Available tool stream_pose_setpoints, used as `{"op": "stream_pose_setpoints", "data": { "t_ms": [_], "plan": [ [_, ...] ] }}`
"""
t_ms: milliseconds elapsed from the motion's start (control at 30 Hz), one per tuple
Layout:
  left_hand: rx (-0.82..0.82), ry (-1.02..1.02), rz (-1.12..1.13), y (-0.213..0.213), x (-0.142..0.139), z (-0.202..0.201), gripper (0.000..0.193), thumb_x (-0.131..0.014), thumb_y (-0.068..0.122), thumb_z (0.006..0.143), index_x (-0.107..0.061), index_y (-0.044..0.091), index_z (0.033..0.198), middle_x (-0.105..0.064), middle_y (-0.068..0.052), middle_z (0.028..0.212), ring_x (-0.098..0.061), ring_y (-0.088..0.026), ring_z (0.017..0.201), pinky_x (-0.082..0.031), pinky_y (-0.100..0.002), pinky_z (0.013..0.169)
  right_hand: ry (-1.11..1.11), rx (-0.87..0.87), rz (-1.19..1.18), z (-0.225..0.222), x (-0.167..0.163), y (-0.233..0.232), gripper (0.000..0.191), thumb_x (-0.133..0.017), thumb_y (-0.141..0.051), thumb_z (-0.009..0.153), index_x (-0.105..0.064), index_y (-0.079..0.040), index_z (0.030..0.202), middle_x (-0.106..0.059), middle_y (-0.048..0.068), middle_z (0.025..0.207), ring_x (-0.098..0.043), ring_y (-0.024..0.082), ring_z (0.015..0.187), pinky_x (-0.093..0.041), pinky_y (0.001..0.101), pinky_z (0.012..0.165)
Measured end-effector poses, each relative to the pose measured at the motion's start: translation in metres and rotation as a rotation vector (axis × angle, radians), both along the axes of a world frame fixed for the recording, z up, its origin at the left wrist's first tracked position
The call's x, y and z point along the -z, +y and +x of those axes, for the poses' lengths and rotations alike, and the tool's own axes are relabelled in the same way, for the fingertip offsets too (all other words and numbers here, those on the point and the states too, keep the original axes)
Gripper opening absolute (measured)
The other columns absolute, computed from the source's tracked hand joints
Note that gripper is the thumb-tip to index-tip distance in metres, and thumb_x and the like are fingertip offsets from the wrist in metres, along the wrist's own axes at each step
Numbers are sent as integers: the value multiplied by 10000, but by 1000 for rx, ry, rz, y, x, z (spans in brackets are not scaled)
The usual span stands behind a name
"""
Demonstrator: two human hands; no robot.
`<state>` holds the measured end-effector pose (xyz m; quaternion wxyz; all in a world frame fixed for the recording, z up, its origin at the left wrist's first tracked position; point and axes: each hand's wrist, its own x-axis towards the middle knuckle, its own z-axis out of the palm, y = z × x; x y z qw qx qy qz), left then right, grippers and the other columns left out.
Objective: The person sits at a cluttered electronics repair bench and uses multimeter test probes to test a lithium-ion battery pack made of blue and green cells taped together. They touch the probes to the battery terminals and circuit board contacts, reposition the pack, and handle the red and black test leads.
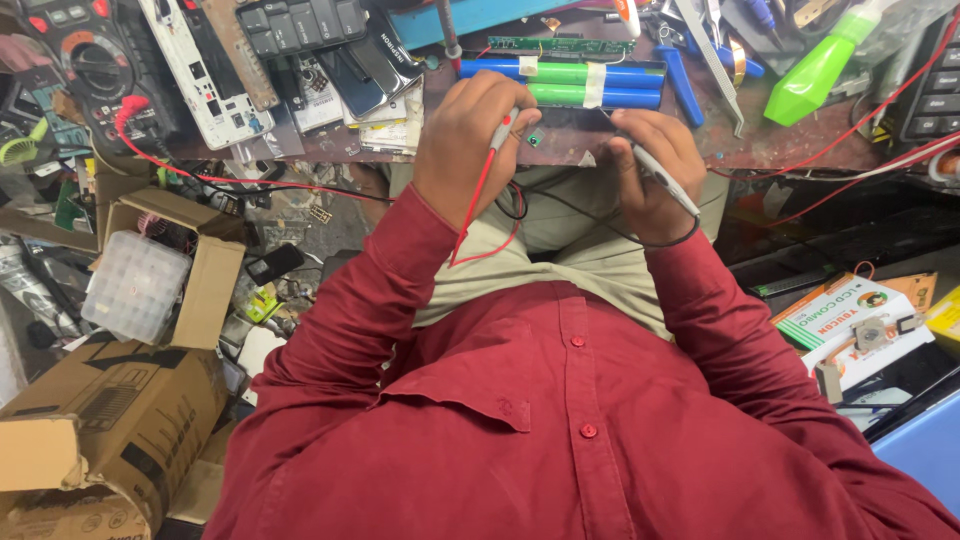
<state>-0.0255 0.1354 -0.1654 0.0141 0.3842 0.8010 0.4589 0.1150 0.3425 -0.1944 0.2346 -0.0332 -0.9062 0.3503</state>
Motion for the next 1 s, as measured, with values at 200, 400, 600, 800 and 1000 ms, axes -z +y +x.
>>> {"op": "stream_pose_setpoints", "data": {
  "t_ms": [200, 400, 600, 800, 1000],
  "plan": [
    [-7, 3, -5, 0, -2, 1, 123, -708, 184, 1013, -659, 73, 1032, -663, -88, 1029, -641, -328, 982, -514, -433, 826, 11, -14, 41, -4, 2, -5, 201, -732, -115, 1069, -698, 9, 1224, -717, 156, 1217, -684, 338, 1130, -546, 416, 983],
    [-6, -14, -6, -1, -2, 1, 116, -708, 178, 1013, -659, 73, 1026, -664, -90, 1025, -651, -324, 959, -518, -431, 805, 34, -26, 98, -5, 0, -10, 239, -758, -113, 1056, -687, 14, 1245, -710, 162, 1231, -688, 337, 1105, -552, 415, 960],
    [-9, -16, -10, 0, -2, 2, 127, -713, 187, 1012, -656, 76, 1032, -663, -93, 1024, -660, -327, 950, -523, -433, 797, 58, -34, 246, -6, -3, -18, 253, -775, -35, 1017, -688, 19, 1248, -700, 165, 1229, -690, 343, 1078, -563, 414, 930],
    [-6, -34, 1, 0, -2, 2, 121, -711, 180, 1010, -655, 78, 1042, -671, -100, 1038, -676, -337, 932, -528, -434, 773, 49, -27, 266, -6, -1, -19, 279, -787, -6, 993, -688, 23, 1253, -699, 173, 1235, -692, 344, 1074, -565, 412, 920],
    [-39, -47, 52, -1, 8, 3, 124, -712, 174, 984, -643, 88, 1040, -647, -115, 1003, -681, -352, 900, -530, -442, 741, 47, 0, 241, -6, 12, -19, 267, -775, -20, 1023, -697, 11, 1278, -716, 170, 1255, -697, 343, 1112, -555, 432, 963]
  ]
}}
